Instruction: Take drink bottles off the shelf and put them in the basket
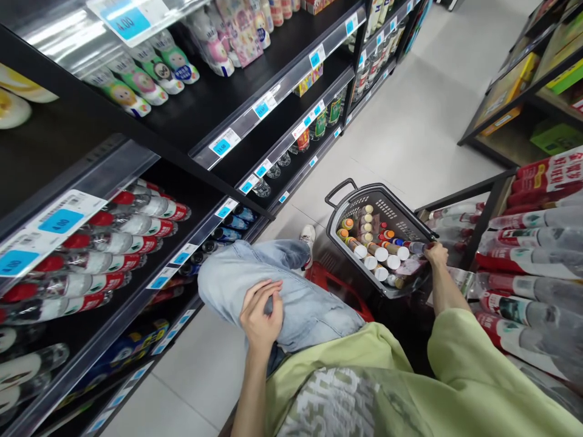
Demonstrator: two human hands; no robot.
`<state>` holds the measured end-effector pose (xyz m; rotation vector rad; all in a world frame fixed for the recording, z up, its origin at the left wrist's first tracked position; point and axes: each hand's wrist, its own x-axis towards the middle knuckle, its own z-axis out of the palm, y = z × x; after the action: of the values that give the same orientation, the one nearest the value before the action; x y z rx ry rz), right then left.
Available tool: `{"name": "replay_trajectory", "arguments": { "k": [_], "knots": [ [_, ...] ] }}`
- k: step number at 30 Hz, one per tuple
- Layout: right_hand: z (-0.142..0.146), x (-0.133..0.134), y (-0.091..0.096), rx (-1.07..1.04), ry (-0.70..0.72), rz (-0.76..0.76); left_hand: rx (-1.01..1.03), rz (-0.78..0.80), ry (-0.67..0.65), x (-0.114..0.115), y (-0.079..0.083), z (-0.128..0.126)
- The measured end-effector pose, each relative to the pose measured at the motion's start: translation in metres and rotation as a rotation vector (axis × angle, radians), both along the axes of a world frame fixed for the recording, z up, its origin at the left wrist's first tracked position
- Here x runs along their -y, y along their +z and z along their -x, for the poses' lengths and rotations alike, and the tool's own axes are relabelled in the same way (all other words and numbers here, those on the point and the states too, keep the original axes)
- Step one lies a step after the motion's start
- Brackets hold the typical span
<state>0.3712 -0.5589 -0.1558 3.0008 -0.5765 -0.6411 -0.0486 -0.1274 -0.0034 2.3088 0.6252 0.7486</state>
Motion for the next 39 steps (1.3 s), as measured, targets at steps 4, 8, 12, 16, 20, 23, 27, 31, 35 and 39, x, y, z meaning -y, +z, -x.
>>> {"name": "replay_trajectory", "arguments": {
  "k": [4,8,12,16,20,23,27,31,35,39],
  "knots": [
    [-0.005,-0.001,-0.003,-0.003,-0.016,0.017,-0.022,-0.028,0.014,0.001,0.002,0.001],
    [-0.007,-0.003,-0.002,-0.018,-0.019,0.033,-0.035,-0.034,0.017,0.002,0.001,-0.001],
    [-0.002,-0.006,0.001,-0.039,-0.008,0.056,-0.032,-0.038,0.015,0.001,-0.001,-0.002],
    [0.002,-0.012,0.007,-0.071,-0.001,0.072,-0.033,-0.041,0.006,0.002,-0.001,-0.001],
    [0.003,-0.021,0.019,-0.078,0.004,0.102,-0.017,-0.032,0.008,0.001,-0.002,0.0],
    [0.004,-0.036,0.034,-0.037,0.054,0.113,0.0,-0.024,0.016,0.002,-0.004,0.001],
    [0.005,-0.071,0.062,0.004,0.179,0.054,0.022,-0.011,0.039,0.004,-0.005,0.003],
    [0.01,-0.132,0.089,0.012,0.425,-0.106,0.034,0.041,0.056,0.008,-0.003,0.006],
    [0.052,-0.224,0.112,0.089,0.777,-0.554,0.089,0.079,0.084,0.013,-0.001,0.009],
    [0.143,-0.331,0.134,0.018,1.02,-1.194,0.162,0.111,0.105,0.02,-0.001,0.012]
  ]
}}
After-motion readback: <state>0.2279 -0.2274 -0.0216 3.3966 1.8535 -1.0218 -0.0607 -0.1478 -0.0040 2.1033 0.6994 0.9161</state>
